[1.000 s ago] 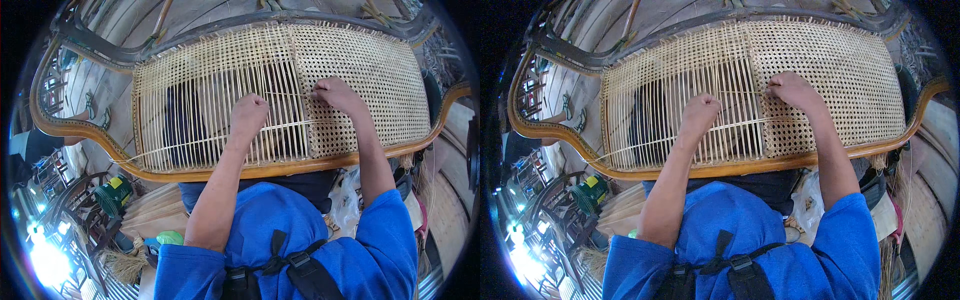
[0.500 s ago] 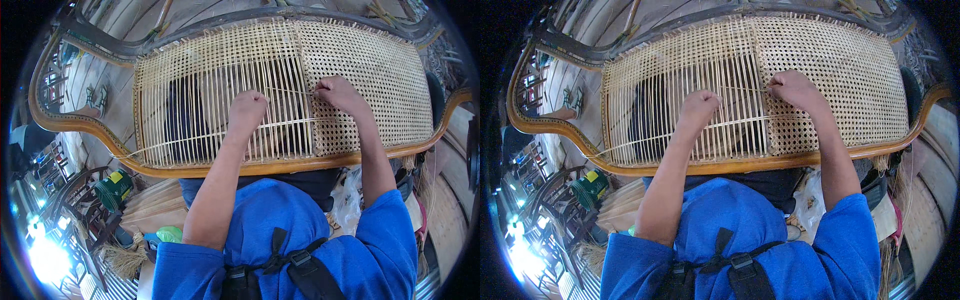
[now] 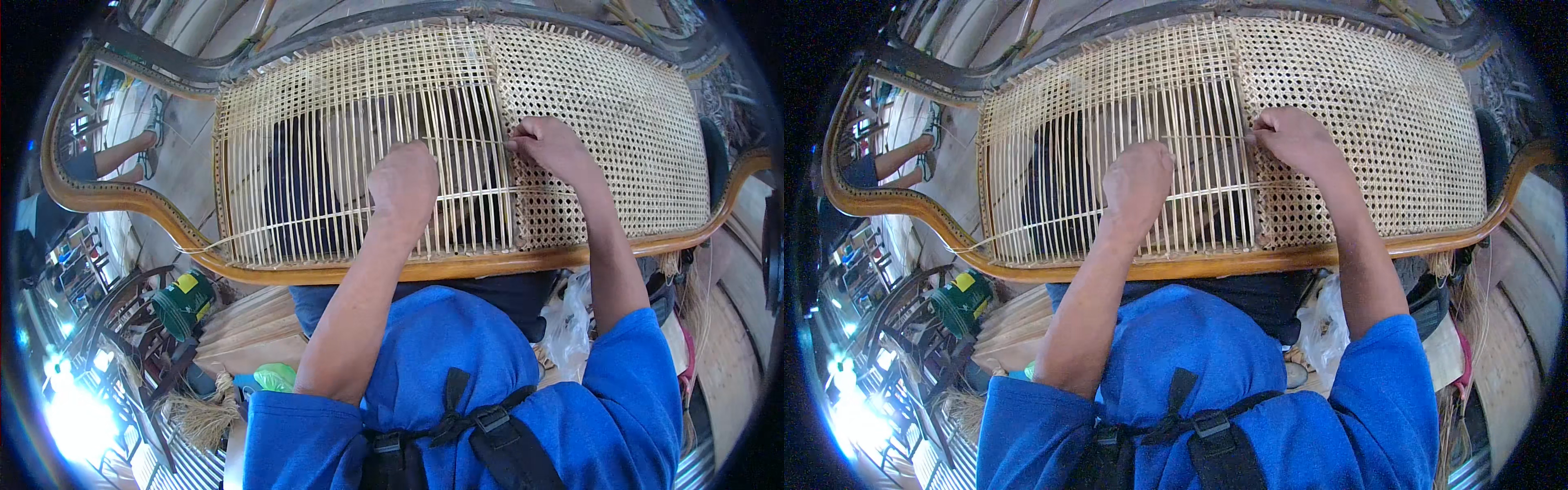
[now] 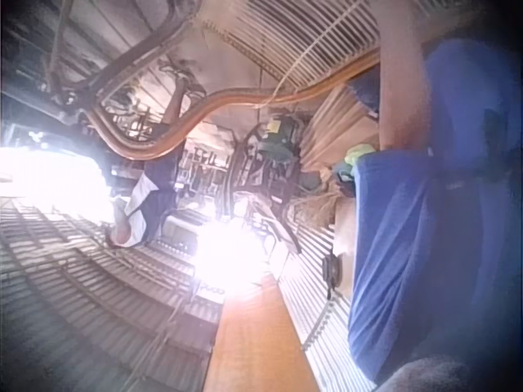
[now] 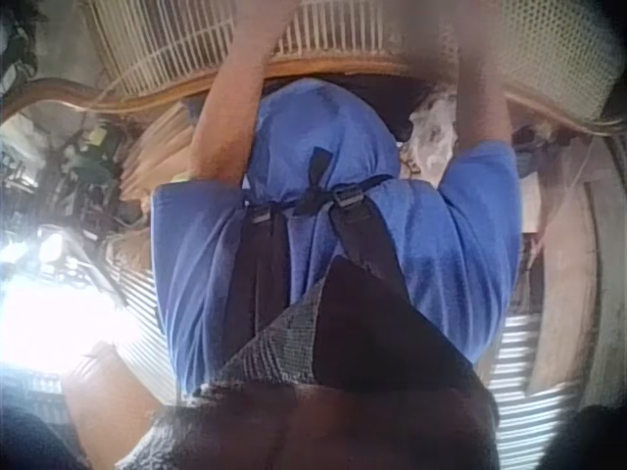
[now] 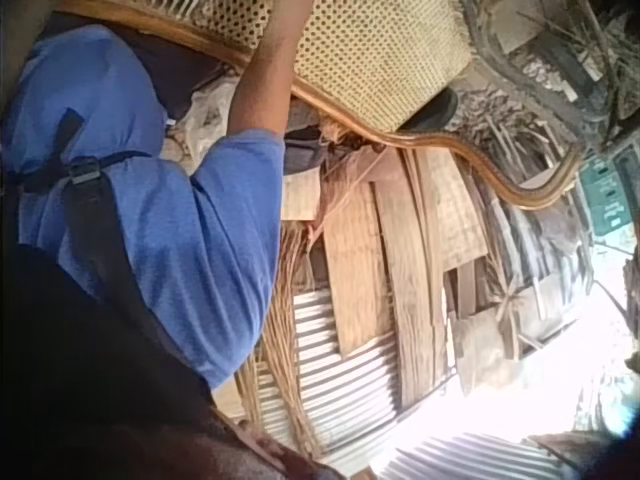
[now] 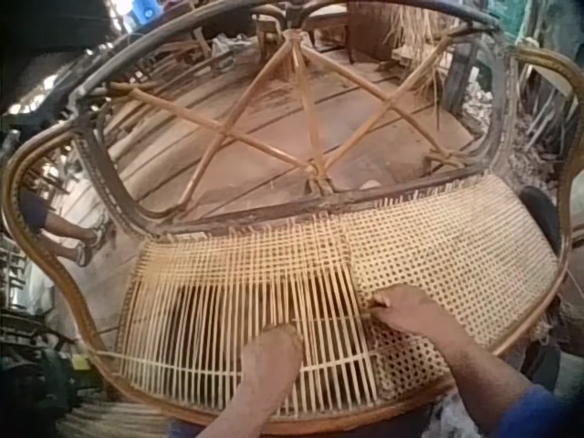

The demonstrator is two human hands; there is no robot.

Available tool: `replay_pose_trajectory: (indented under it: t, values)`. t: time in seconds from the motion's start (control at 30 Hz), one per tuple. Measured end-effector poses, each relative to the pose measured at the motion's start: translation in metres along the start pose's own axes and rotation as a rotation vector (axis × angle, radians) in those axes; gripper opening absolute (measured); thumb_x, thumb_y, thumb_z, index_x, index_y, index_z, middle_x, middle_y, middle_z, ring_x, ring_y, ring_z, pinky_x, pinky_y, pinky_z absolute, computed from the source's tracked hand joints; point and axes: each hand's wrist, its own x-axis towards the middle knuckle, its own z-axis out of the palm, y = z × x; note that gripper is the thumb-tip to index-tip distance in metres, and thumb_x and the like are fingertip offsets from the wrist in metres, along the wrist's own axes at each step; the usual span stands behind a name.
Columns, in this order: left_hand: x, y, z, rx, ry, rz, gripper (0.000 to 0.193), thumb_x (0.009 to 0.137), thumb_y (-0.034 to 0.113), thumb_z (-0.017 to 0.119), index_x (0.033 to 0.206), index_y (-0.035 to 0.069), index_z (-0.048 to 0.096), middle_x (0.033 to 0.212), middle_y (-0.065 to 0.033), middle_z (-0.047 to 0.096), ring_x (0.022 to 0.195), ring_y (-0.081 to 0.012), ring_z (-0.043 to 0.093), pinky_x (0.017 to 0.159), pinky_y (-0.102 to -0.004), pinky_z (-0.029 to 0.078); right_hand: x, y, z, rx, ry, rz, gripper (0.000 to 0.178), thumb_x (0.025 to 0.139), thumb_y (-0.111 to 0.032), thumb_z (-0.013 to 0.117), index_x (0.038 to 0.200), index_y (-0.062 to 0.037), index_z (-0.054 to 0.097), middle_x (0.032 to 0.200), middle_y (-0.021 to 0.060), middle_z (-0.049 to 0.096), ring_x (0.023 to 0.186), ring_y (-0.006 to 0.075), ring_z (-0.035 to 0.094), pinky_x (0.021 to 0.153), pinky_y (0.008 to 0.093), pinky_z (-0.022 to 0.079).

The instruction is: Weaving rattan strips into a bamboo furniture frame and trimming excess material with a knife.

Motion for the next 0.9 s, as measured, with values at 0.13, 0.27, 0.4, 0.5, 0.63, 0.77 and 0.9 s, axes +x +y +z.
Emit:
replay_pose_trajectory:
  t: [0.13, 0.27, 0.4, 0.5, 0.63, 0.77, 0.9]
  values:
    - [0.008, -0.003, 0.0, -0.233, -0.102, -0.072, 0.022, 0.081, 0.025, 0.057, 0.083, 0.005, 0.066, 0.081, -0.0164, 0.065, 0.08, -0.0309, 0.063, 0.073, -0.0416, 0.049, -0.007, 0.006, -0.005, 0.031, -0.067, 0.001, 0.02, 0.081, -0.021, 0.057, 0.087, -0.0035, 0.064, 0.077, 0.0142, 0.063, 0.07, 0.0254, 0.06, 0.066, 0.0364, 0.046]
    - [0.007, -0.006, -0.011, -0.511, -0.175, -0.149, 0.019, 0.078, 0.015, 0.048, 0.078, 0.005, 0.065, 0.079, -0.0145, 0.064, 0.082, -0.0303, 0.063, 0.079, -0.0398, 0.048, -0.003, 0.016, -0.004, 0.007, -0.038, -0.089, 0.021, 0.081, -0.023, 0.057, 0.087, -0.0046, 0.065, 0.082, 0.0153, 0.064, 0.076, 0.0286, 0.062, 0.07, 0.0383, 0.047]
    - [0.008, -0.009, -0.008, -0.585, -0.194, -0.114, 0.018, 0.079, 0.015, 0.05, 0.074, 0.004, 0.063, 0.078, -0.0146, 0.064, 0.077, -0.03, 0.064, 0.073, -0.0396, 0.051, -0.003, 0.014, 0.002, 0.053, -0.048, -0.026, 0.018, 0.082, -0.018, 0.06, 0.086, -0.0014, 0.064, 0.071, 0.012, 0.062, 0.061, 0.0183, 0.058, 0.06, 0.0322, 0.046]
    - [0.0, -0.014, 0.001, -0.206, 0.049, 0.104, 0.022, 0.081, 0.023, 0.053, 0.082, 0.004, 0.064, 0.079, -0.0184, 0.064, 0.073, -0.0324, 0.063, 0.068, -0.0411, 0.049, -0.004, 0.009, 0.018, -0.203, 0.182, -0.096, 0.019, 0.082, -0.019, 0.06, 0.088, -0.0025, 0.065, 0.073, 0.0118, 0.063, 0.063, 0.0185, 0.059, 0.062, 0.0326, 0.046]
    - [-0.003, -0.015, 0.006, -0.009, -0.012, 0.024, 0.022, 0.083, 0.023, 0.051, 0.079, 0.005, 0.064, 0.083, -0.0188, 0.064, 0.077, -0.0352, 0.062, 0.069, -0.0433, 0.049, -0.008, -0.002, 0.001, -0.001, 0.02, 0.03, 0.019, 0.082, -0.019, 0.06, 0.09, -0.0025, 0.065, 0.072, 0.0099, 0.063, 0.063, 0.0168, 0.059, 0.062, 0.0315, 0.046]
    - [0.003, -0.023, 0.001, -0.288, -0.02, -0.035, 0.018, 0.08, 0.017, 0.051, 0.08, 0.003, 0.064, 0.078, -0.0165, 0.064, 0.07, -0.0304, 0.064, 0.066, -0.0378, 0.052, -0.003, 0.007, 0.0, 0.061, -0.092, -0.01, 0.021, 0.082, -0.02, 0.055, 0.09, -0.0035, 0.063, 0.08, 0.0149, 0.064, 0.073, 0.0272, 0.062, 0.069, 0.0371, 0.047]
    - [0.011, -0.018, -0.016, -0.617, -0.25, -0.221, 0.02, 0.078, 0.019, 0.049, 0.082, 0.006, 0.063, 0.082, -0.0162, 0.065, 0.074, -0.0314, 0.063, 0.073, -0.0395, 0.049, 0.0, 0.003, -0.006, -0.029, -0.057, -0.004, 0.017, 0.083, -0.019, 0.058, 0.089, -0.0041, 0.064, 0.073, 0.0108, 0.062, 0.065, 0.0204, 0.058, 0.064, 0.0336, 0.046]
